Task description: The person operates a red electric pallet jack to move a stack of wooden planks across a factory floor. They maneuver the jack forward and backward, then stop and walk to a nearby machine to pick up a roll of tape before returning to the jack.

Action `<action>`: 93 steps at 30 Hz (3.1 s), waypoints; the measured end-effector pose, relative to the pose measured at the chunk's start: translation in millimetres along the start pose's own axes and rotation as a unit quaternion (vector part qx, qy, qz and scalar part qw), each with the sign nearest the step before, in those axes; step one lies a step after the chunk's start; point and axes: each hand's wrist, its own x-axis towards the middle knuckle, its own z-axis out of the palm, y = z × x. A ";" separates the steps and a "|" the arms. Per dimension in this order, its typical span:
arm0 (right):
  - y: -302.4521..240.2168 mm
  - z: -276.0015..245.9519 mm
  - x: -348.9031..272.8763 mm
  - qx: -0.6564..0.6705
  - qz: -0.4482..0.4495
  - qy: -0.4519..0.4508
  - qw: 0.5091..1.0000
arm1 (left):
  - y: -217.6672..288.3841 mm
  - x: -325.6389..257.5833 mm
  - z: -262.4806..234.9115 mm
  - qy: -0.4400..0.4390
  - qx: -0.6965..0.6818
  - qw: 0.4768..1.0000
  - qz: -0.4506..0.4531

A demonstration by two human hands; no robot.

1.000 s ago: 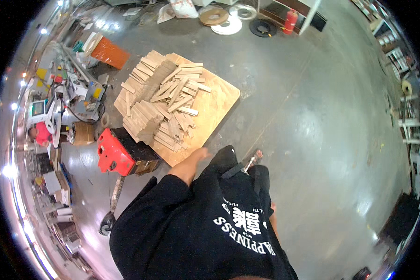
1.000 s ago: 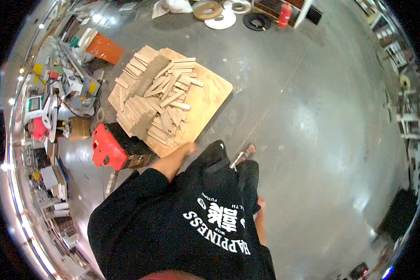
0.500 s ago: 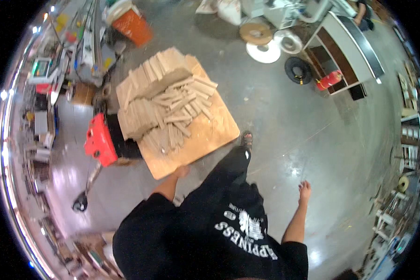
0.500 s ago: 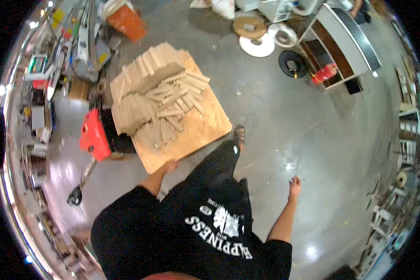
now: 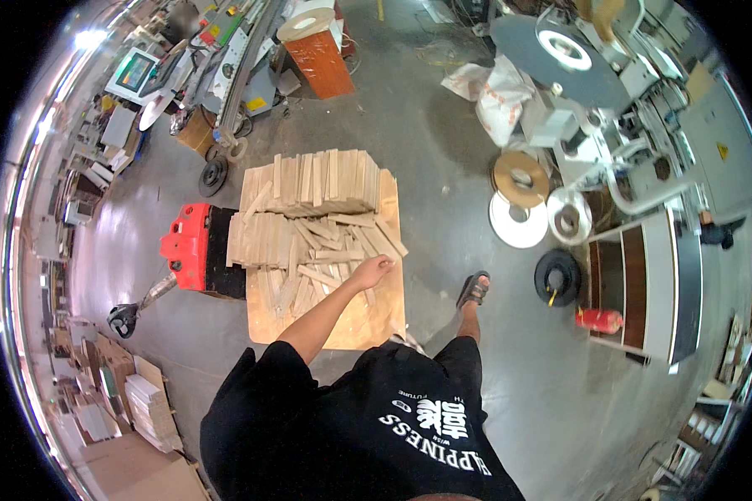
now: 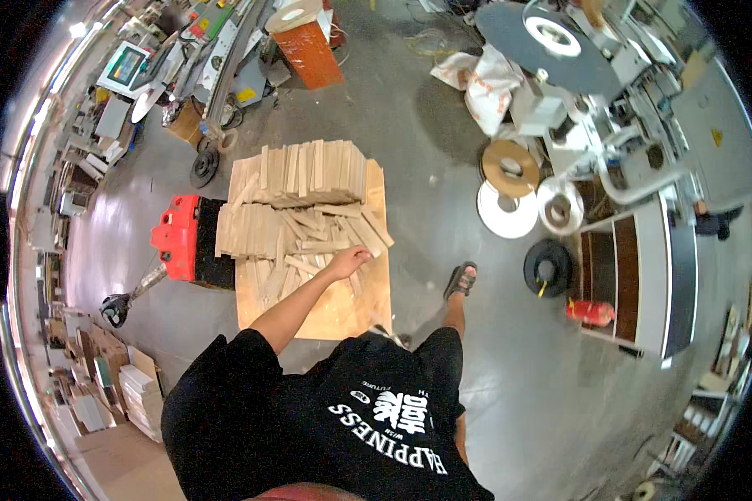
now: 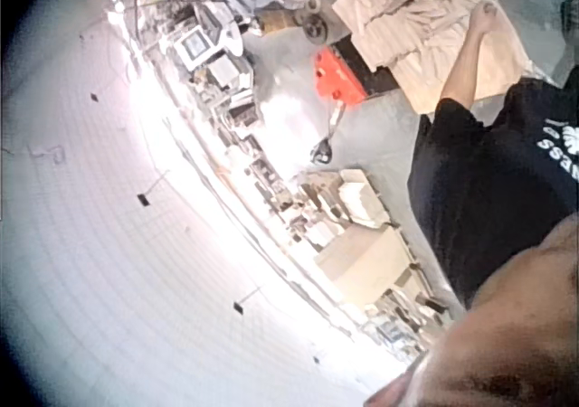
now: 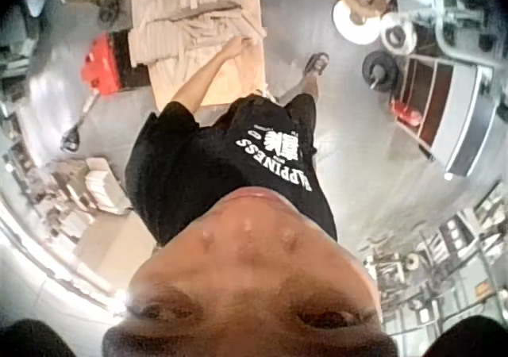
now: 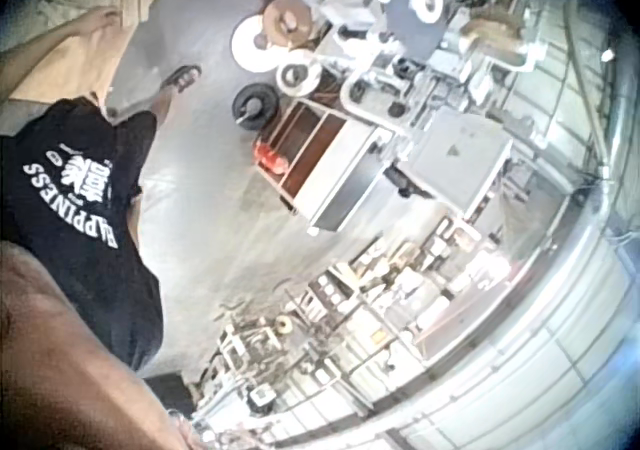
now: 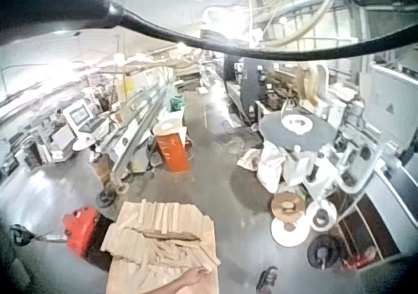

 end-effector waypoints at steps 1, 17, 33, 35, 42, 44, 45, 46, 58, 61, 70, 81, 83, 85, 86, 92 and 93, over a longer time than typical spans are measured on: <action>-5.0 -5.8 6.2 -0.001 0.002 -0.007 1.000 | -24.5 -13.2 -0.1 0.017 -0.028 0.999 -0.017; -466.1 -250.4 508.2 -0.143 -0.250 -0.098 0.953 | -116.1 -40.9 101.6 0.167 -0.300 0.890 -0.300; -757.8 -109.9 429.0 -0.383 -0.272 -0.151 0.870 | -18.6 259.2 -92.0 0.282 -0.288 0.910 -0.095; -721.9 -138.7 507.4 -0.300 -0.262 -0.156 0.904 | -5.3 310.9 -106.1 0.323 -0.397 0.858 -0.040; -760.0 -63.4 650.7 -0.155 -0.084 -0.263 0.949 | 0.4 356.3 -190.2 0.207 -0.140 0.957 -0.149; -800.9 -10.3 631.6 -0.296 -0.120 -0.178 0.931 | -25.1 340.2 -196.5 0.169 -0.033 0.967 -0.190; -822.9 4.6 630.7 -0.354 -0.156 -0.183 0.904 | -42.1 340.9 -207.3 0.175 0.015 0.966 -0.188; -827.7 16.5 624.0 -0.417 -0.181 -0.191 0.870 | -60.8 327.9 -202.7 0.172 0.055 0.964 -0.194; -1086.7 288.9 558.9 -0.136 -0.090 -0.394 0.904 | -67.6 373.8 -451.1 0.423 0.188 0.874 -0.146; -1094.9 310.6 557.2 -0.026 -0.022 -0.430 0.902 | -39.1 424.5 -499.4 0.385 0.180 0.901 -0.086; -1056.1 326.1 515.0 0.226 0.123 -0.294 0.921 | -67.1 457.6 -496.5 0.208 0.285 0.935 0.028; -1046.4 317.7 446.0 0.341 0.120 -0.258 0.896 | -50.0 409.5 -568.0 0.233 0.078 0.967 -0.058; -1054.0 320.1 430.7 0.348 0.112 -0.201 0.909 | -49.3 433.5 -590.3 0.292 0.068 0.951 -0.075; -1075.6 311.2 406.2 0.333 0.099 -0.167 0.923 | -38.4 481.5 -609.3 0.371 0.099 0.923 -0.030; -1077.2 303.7 397.0 0.311 0.075 -0.144 0.936 | -24.0 503.5 -623.2 0.404 0.091 0.910 0.005; -1108.0 240.9 395.0 0.270 -0.046 -0.085 0.958 | 4.8 641.1 -665.5 0.319 0.121 0.935 -0.099; -1107.4 237.5 390.8 0.295 -0.027 -0.090 0.951 | 0.4 646.0 -669.8 0.303 0.096 0.944 -0.089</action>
